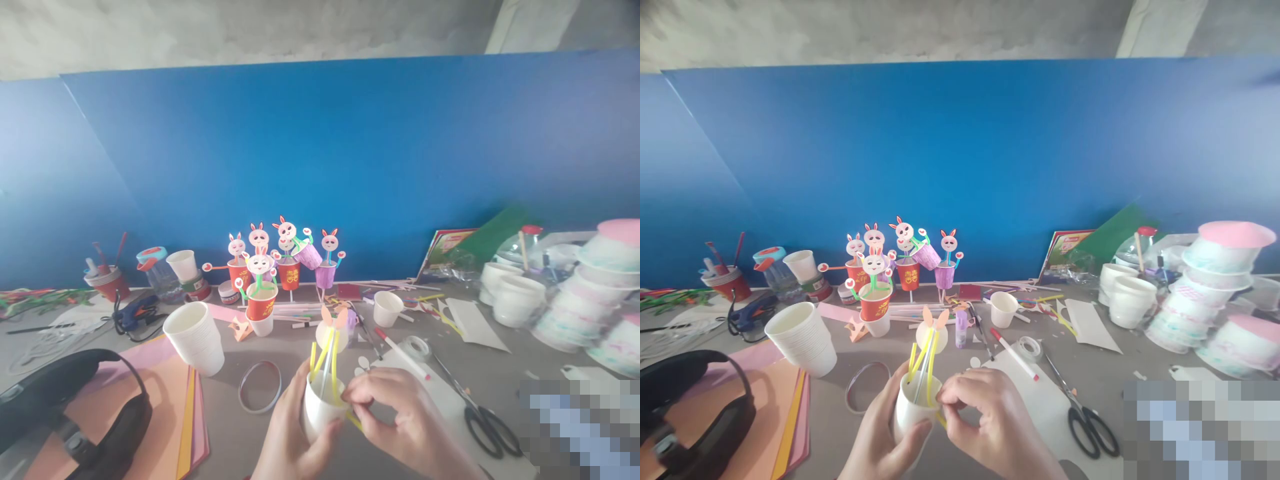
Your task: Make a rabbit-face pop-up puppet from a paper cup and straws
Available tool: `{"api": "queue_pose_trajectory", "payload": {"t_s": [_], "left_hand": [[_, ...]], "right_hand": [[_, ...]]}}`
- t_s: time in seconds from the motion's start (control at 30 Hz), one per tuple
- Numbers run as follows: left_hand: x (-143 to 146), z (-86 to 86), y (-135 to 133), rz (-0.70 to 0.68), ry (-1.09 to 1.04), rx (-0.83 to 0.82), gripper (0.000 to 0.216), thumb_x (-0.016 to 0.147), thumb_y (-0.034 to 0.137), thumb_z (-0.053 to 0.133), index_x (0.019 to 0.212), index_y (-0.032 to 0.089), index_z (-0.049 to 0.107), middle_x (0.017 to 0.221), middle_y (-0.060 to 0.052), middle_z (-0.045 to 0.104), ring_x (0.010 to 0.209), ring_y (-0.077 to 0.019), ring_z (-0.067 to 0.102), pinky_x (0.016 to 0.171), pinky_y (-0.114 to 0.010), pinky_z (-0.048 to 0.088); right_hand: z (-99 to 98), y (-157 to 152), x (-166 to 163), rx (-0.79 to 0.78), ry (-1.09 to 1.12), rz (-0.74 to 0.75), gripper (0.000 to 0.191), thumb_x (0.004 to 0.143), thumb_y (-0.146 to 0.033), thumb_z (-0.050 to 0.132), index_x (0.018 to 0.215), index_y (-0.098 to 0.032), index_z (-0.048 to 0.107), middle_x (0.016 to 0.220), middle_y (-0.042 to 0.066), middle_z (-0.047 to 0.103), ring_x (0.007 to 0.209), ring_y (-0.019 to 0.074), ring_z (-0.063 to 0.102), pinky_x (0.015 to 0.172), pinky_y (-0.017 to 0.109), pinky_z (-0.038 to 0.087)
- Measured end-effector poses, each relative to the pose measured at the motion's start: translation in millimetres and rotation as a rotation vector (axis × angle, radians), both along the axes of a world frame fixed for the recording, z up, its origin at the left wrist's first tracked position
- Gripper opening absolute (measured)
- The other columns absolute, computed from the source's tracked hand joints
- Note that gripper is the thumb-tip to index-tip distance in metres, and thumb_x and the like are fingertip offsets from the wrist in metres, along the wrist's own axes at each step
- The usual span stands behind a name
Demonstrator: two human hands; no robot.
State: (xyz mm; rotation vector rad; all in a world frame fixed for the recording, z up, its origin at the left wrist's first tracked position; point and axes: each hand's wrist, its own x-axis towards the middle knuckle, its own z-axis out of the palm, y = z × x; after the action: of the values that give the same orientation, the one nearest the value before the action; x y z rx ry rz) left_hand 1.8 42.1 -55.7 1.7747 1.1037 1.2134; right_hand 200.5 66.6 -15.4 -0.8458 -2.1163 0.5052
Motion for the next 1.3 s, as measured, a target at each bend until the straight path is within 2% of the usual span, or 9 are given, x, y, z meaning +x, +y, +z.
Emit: {"api": "queue_pose_trajectory", "payload": {"t_s": [0.27,0.47,0.67,0.73,0.87,0.97,1.1,1.2,1.3], "left_hand": [[-2.9,-13.2,-2.7,0.047,0.05,0.155,0.07,0.085,0.028,0.063,0.148,0.025,0.034,0.141,-0.012,0.06,0.126,-0.0321,0.06,0.103,-0.04,0.048],[0.7,-20.1,-5.2,0.123,-0.053,0.148,0.068,0.085,0.042,0.063,0.147,0.022,0.041,0.138,-0.015,0.062,0.125,-0.035,0.06,0.104,-0.044,0.046],[4.3,-15.6,-6.6,0.117,-0.164,0.176,0.069,0.087,0.054,0.062,0.148,0.029,0.042,0.134,-0.011,0.064,0.12,-0.0339,0.062,0.101,-0.042,0.049],[3.9,-15.3,-6.5,0.139,-0.23,0.109,0.07,0.085,0.058,0.064,0.144,0.024,0.047,0.133,-0.013,0.065,0.123,-0.0356,0.06,0.103,-0.043,0.047],[0.8,-14.1,-5.7,0.104,-0.422,-0.224,0.081,0.078,0.066,0.068,0.14,0.017,0.05,0.13,-0.017,0.067,0.121,-0.0381,0.06,0.102,-0.047,0.047],[-0.3,-9.1,-6.3,0.015,-0.528,-0.375,0.085,0.077,0.067,0.068,0.143,0.017,0.047,0.124,-0.018,0.07,0.105,-0.0345,0.067,0.088,-0.044,0.053],[0.7,-1.2,-8.0,-0.073,-0.604,-0.451,0.086,0.079,0.064,0.069,0.146,0.019,0.041,0.107,-0.015,0.075,0.088,-0.0292,0.071,0.07,-0.035,0.053],[1.6,1.8,-8.5,-0.061,-0.64,-0.471,0.087,0.078,0.064,0.07,0.146,0.02,0.041,0.106,-0.014,0.075,0.088,-0.0271,0.071,0.066,-0.032,0.051],[1.8,3.7,-8.2,-0.068,-0.64,-0.483,0.088,0.078,0.065,0.07,0.147,0.019,0.04,0.098,-0.012,0.075,0.082,-0.026,0.071,0.058,-0.029,0.047]], "right_hand": [[1.7,-0.2,3.1,-0.046,0.134,-0.049,0.018,0.087,-0.009,0.054,0.082,-0.025,0.062,0.074,-0.002,0.074,0.065,0.0142,0.069,0.064,0.024,0.052],[7.8,-0.1,7.9,-0.076,0.165,-0.115,0.017,0.092,-0.018,0.054,0.083,-0.023,0.067,0.063,-0.003,0.068,0.057,0.0131,0.066,0.058,0.021,0.051],[8.0,2.3,14.1,-0.208,0.144,-0.144,0.021,0.093,-0.025,0.049,0.077,-0.023,0.063,0.065,-0.001,0.068,0.06,0.0152,0.067,0.056,0.023,0.05],[7.8,4.0,14.0,-0.297,0.047,-0.135,0.019,0.089,-0.022,0.051,0.072,-0.023,0.06,0.065,-0.001,0.068,0.06,0.0157,0.066,0.053,0.022,0.047],[2.8,6.4,7.5,-0.395,-0.229,-0.1,0.019,0.079,-0.01,0.055,0.065,-0.023,0.06,0.06,-0.004,0.066,0.057,0.0145,0.063,0.051,0.02,0.04],[-4.7,5.7,1.6,-0.368,-0.355,-0.056,0.024,0.07,-0.002,0.057,0.065,-0.023,0.067,0.057,-0.005,0.068,0.053,0.0133,0.062,0.048,0.02,0.036],[-11.5,5.6,-2.2,-0.343,-0.394,-0.057,0.027,0.061,0.001,0.061,0.062,-0.024,0.07,0.055,-0.006,0.07,0.051,0.0137,0.062,0.048,0.02,0.033],[-10.9,7.1,-1.5,-0.333,-0.372,-0.116,0.019,0.064,-0.004,0.065,0.058,-0.023,0.065,0.054,-0.005,0.068,0.05,0.0139,0.06,0.048,0.021,0.031],[-8.0,7.1,1.5,-0.314,-0.307,-0.178,0.018,0.078,-0.014,0.06,0.062,-0.023,0.058,0.058,-0.004,0.063,0.054,0.0146,0.06,0.051,0.022,0.036]]}}
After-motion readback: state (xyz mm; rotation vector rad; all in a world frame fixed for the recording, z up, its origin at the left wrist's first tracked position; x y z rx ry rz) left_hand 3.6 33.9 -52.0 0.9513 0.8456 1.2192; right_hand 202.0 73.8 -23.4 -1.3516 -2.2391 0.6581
